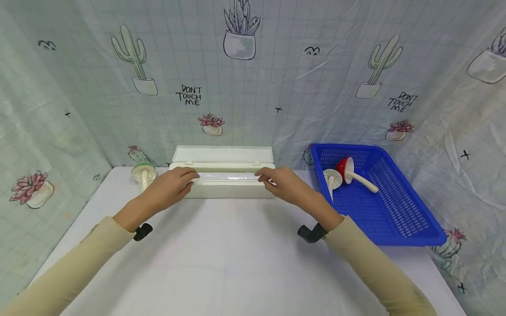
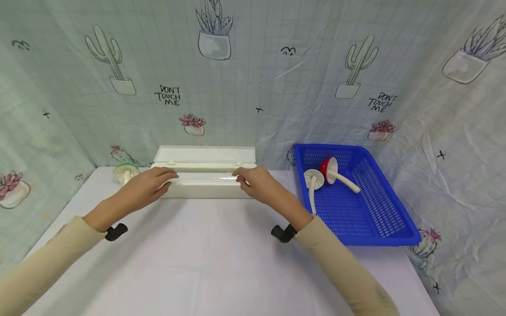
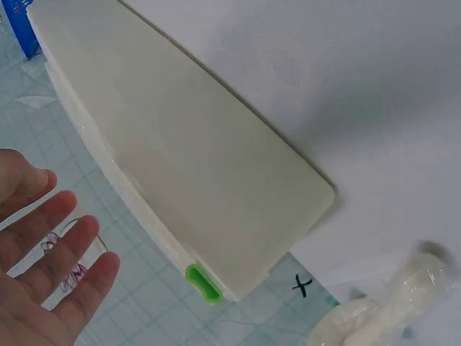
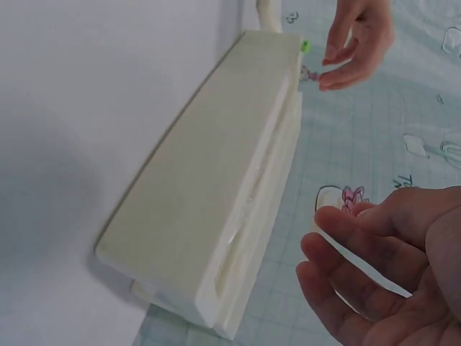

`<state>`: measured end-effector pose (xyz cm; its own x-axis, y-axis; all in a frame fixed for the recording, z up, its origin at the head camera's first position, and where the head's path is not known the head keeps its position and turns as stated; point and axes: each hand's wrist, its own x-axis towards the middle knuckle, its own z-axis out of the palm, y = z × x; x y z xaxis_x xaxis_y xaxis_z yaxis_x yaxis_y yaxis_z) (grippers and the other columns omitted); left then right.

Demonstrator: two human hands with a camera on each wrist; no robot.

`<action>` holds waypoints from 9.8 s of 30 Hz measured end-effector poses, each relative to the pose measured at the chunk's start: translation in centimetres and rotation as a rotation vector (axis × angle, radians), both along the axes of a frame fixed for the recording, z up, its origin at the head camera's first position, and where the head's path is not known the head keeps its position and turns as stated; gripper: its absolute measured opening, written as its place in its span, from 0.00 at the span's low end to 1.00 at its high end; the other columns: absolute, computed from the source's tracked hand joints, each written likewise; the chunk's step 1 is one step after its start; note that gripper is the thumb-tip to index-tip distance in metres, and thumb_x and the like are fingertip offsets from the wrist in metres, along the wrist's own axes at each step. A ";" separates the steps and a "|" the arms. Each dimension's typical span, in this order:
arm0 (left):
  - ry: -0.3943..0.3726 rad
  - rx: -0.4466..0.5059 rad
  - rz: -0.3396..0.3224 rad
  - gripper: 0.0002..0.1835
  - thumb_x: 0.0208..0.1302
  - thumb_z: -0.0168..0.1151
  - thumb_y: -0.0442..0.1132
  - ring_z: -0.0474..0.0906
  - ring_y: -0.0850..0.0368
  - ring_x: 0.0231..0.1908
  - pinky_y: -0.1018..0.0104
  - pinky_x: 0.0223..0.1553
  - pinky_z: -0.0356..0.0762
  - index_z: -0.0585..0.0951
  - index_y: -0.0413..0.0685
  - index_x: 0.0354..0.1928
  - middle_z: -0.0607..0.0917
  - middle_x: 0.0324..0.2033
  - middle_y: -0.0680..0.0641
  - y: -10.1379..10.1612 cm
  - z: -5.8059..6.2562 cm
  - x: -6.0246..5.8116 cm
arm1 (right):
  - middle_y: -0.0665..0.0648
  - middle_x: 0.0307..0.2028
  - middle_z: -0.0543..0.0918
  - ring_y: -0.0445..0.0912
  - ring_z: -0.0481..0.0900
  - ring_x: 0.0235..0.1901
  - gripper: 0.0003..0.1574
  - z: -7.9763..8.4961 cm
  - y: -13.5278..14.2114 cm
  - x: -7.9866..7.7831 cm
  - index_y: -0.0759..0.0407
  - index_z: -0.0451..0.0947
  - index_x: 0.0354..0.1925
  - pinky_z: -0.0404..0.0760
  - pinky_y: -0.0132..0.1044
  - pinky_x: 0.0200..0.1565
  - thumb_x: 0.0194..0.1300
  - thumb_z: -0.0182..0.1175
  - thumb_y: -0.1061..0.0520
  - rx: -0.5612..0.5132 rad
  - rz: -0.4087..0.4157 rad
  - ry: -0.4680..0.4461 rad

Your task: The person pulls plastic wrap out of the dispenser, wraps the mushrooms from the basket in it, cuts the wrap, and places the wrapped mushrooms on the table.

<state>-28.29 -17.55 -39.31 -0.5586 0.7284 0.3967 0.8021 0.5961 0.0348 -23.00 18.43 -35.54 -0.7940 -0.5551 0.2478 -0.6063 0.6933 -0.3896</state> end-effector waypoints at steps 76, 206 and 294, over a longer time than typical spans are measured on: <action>-0.420 -0.098 -0.004 0.03 0.66 0.66 0.28 0.84 0.53 0.36 0.56 0.39 0.84 0.87 0.39 0.39 0.89 0.35 0.46 0.2 0.5 -6.5 | 0.49 0.35 0.88 0.44 0.82 0.38 0.03 -3.0 -3.2 -10.5 0.55 0.88 0.38 0.81 0.38 0.48 0.67 0.69 0.57 0.327 0.002 -0.106; -0.294 0.221 0.112 0.09 0.60 0.69 0.24 0.89 0.44 0.40 0.51 0.41 0.86 0.90 0.37 0.42 0.91 0.39 0.40 -3.3 3.5 -3.3 | 0.55 0.39 0.90 0.44 0.86 0.34 0.06 1.4 1.2 -6.8 0.60 0.90 0.40 0.83 0.33 0.33 0.67 0.68 0.63 -0.027 0.063 0.005; 0.011 0.399 0.073 0.13 0.53 0.72 0.20 0.89 0.48 0.35 0.93 0.41 0.68 0.91 0.40 0.39 0.91 0.34 0.45 -3.4 6.2 3.3 | 0.54 0.37 0.89 0.43 0.87 0.33 0.08 4.1 1.2 0.2 0.60 0.89 0.39 0.85 0.31 0.34 0.59 0.73 0.66 -0.026 0.252 0.377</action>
